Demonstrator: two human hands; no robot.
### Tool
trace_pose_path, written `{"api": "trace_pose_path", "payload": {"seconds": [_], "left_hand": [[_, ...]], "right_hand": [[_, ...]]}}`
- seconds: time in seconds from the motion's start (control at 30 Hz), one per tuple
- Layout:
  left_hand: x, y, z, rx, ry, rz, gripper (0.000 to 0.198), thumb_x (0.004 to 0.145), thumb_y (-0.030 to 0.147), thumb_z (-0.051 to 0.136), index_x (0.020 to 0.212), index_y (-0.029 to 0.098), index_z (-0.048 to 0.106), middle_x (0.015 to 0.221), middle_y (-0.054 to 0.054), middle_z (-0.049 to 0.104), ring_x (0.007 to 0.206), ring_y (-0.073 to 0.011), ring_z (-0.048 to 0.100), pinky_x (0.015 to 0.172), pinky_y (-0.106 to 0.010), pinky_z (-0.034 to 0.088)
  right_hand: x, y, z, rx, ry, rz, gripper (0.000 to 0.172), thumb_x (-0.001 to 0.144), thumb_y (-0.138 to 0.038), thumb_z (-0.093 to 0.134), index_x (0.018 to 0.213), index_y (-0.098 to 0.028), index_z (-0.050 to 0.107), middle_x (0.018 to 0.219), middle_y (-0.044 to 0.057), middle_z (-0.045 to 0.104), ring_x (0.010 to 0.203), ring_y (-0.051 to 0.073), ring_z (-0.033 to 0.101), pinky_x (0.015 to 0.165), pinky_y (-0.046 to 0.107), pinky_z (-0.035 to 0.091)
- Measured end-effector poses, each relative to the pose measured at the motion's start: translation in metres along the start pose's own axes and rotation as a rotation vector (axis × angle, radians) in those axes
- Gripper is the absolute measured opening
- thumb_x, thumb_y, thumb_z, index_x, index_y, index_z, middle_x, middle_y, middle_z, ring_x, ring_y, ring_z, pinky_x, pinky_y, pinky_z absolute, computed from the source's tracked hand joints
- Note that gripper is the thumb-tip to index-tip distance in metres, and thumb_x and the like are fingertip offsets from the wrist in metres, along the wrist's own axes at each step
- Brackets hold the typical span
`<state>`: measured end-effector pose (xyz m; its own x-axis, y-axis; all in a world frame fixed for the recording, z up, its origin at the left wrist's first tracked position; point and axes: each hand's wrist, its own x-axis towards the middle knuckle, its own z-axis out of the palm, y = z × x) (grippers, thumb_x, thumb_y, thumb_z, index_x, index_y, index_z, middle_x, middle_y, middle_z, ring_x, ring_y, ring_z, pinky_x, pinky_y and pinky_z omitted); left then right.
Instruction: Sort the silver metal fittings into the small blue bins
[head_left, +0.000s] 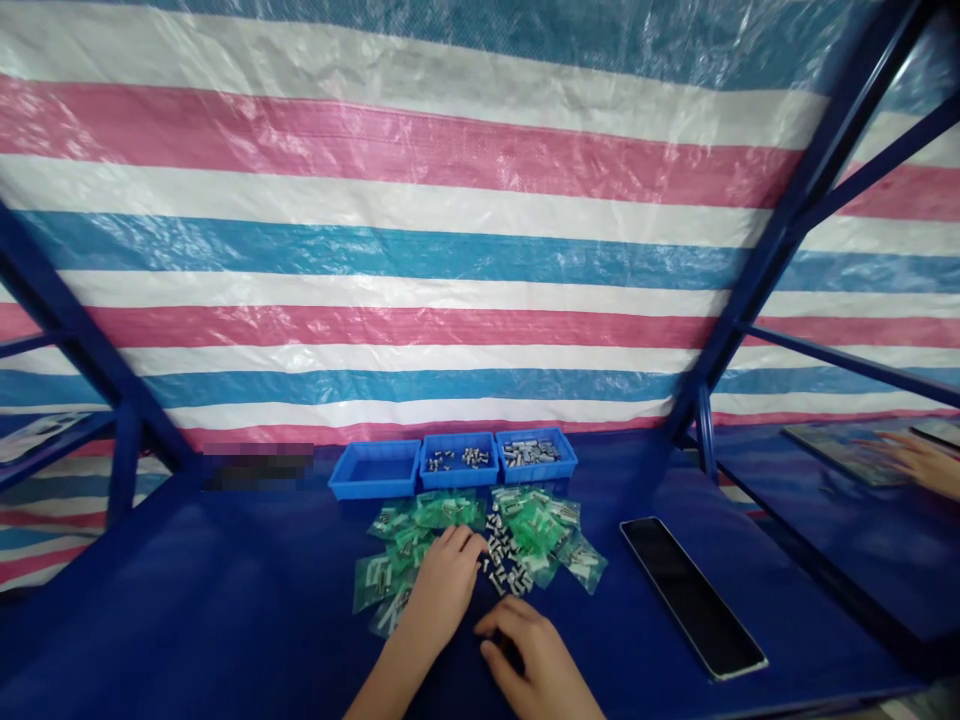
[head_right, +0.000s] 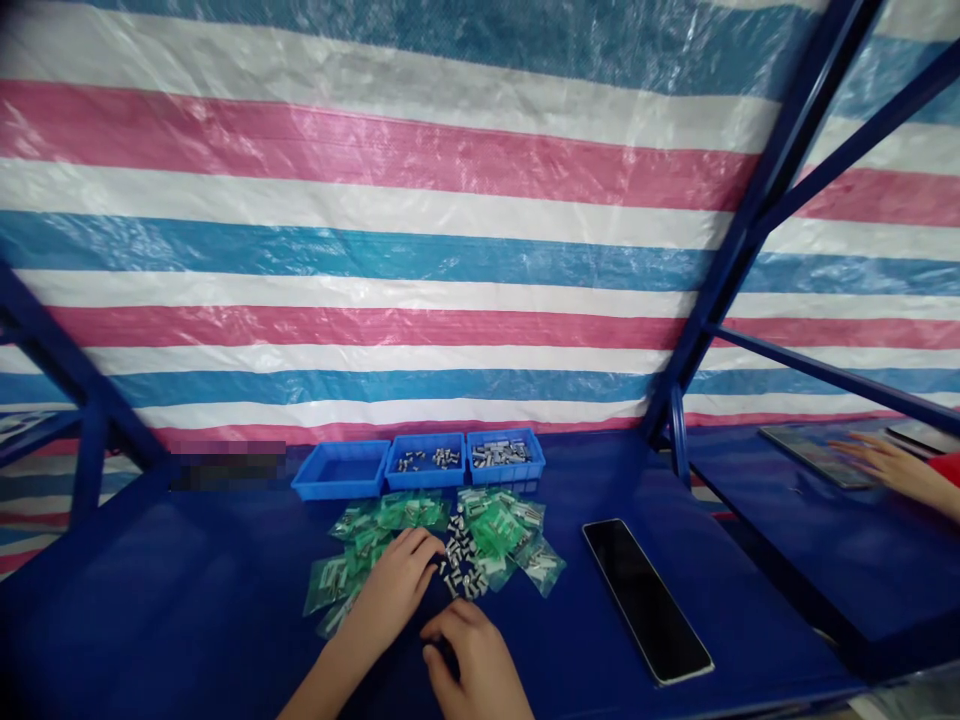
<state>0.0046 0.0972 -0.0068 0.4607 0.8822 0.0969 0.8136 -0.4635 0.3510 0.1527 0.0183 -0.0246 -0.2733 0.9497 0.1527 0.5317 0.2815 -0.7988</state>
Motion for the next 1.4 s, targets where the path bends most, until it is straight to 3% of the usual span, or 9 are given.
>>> {"api": "trace_pose_path", "payload": {"seconds": [0.17, 0.43, 0.63, 0.77, 0.87, 0.97, 1.1, 1.23, 1.4], "left_hand": [[0.008, -0.002, 0.005, 0.032, -0.011, -0.041, 0.031, 0.088, 0.000, 0.042, 0.100, 0.018, 0.065, 0.107, -0.010, 0.064, 0.104, -0.0239, 0.062, 0.092, -0.036, 0.048], [0.011, -0.010, 0.001, 0.012, 0.021, -0.061, 0.020, 0.086, 0.004, 0.048, 0.082, 0.020, 0.060, 0.088, -0.005, 0.065, 0.089, -0.0223, 0.063, 0.080, -0.031, 0.048], [0.012, -0.008, 0.004, -0.036, 0.035, -0.089, 0.029, 0.081, 0.000, 0.048, 0.097, 0.020, 0.061, 0.088, -0.004, 0.064, 0.085, -0.0210, 0.063, 0.078, -0.030, 0.047], [0.010, -0.004, 0.004, -0.094, 0.042, -0.087, 0.030, 0.078, -0.001, 0.047, 0.089, 0.020, 0.065, 0.091, -0.006, 0.064, 0.084, -0.0209, 0.064, 0.078, -0.030, 0.047], [0.005, -0.001, 0.002, -0.178, 0.083, -0.098, 0.025, 0.078, 0.002, 0.046, 0.081, 0.020, 0.063, 0.086, -0.005, 0.063, 0.078, -0.0204, 0.063, 0.074, -0.030, 0.047], [-0.005, 0.003, -0.005, -0.281, 0.148, -0.122, 0.016, 0.082, 0.010, 0.050, 0.084, 0.021, 0.061, 0.085, -0.004, 0.065, 0.076, -0.0202, 0.064, 0.073, -0.031, 0.050], [-0.023, 0.012, -0.013, -0.738, 0.156, -0.184, 0.008, 0.086, 0.026, 0.059, 0.090, 0.020, 0.062, 0.083, -0.004, 0.071, 0.079, -0.0195, 0.069, 0.075, -0.029, 0.053], [-0.039, 0.019, -0.014, -1.347, 0.144, -0.295, 0.024, 0.075, 0.037, 0.077, 0.088, 0.018, 0.068, 0.086, -0.004, 0.073, 0.088, -0.0207, 0.068, 0.081, -0.030, 0.051], [-0.045, 0.024, -0.008, -1.517, 0.154, -0.364, 0.031, 0.066, 0.041, 0.085, 0.081, 0.018, 0.071, 0.079, 0.000, 0.068, 0.080, -0.0162, 0.063, 0.077, -0.025, 0.048]], "right_hand": [[0.003, -0.002, 0.001, -0.015, 0.013, -0.004, 0.027, 0.077, -0.002, 0.056, 0.091, -0.020, 0.072, 0.089, 0.005, 0.070, 0.079, 0.020, 0.067, 0.067, 0.024, 0.050], [0.003, 0.002, 0.002, 0.004, 0.018, -0.006, 0.028, 0.076, -0.003, 0.057, 0.090, -0.021, 0.072, 0.089, 0.004, 0.069, 0.076, 0.018, 0.067, 0.066, 0.023, 0.048], [0.006, -0.001, 0.000, -0.005, 0.023, -0.008, 0.027, 0.076, -0.002, 0.057, 0.089, -0.020, 0.072, 0.087, 0.005, 0.069, 0.073, 0.018, 0.066, 0.065, 0.023, 0.048], [0.006, -0.002, -0.002, -0.021, 0.002, 0.004, 0.026, 0.077, -0.003, 0.056, 0.088, -0.019, 0.072, 0.087, 0.006, 0.069, 0.072, 0.019, 0.066, 0.065, 0.024, 0.049], [0.007, 0.001, 0.002, 0.032, 0.066, -0.039, 0.025, 0.079, -0.004, 0.053, 0.089, -0.020, 0.071, 0.085, 0.005, 0.068, 0.072, 0.018, 0.066, 0.065, 0.024, 0.049], [0.008, 0.004, 0.006, 0.142, 0.246, -0.083, 0.029, 0.083, -0.007, 0.051, 0.103, -0.020, 0.068, 0.088, 0.005, 0.068, 0.069, 0.016, 0.066, 0.064, 0.023, 0.051], [0.013, 0.001, 0.002, 0.260, 0.475, -0.107, 0.033, 0.089, -0.011, 0.052, 0.119, -0.021, 0.062, 0.096, 0.006, 0.071, 0.080, 0.018, 0.070, 0.070, 0.023, 0.055], [0.017, -0.008, -0.010, 0.281, 0.468, -0.208, 0.026, 0.090, -0.011, 0.056, 0.112, -0.022, 0.064, 0.090, 0.004, 0.072, 0.080, 0.018, 0.071, 0.073, 0.024, 0.056], [0.016, -0.015, -0.017, 0.230, 0.458, -0.327, 0.016, 0.089, -0.008, 0.059, 0.093, -0.022, 0.068, 0.081, 0.004, 0.071, 0.075, 0.018, 0.069, 0.070, 0.025, 0.056]]}}
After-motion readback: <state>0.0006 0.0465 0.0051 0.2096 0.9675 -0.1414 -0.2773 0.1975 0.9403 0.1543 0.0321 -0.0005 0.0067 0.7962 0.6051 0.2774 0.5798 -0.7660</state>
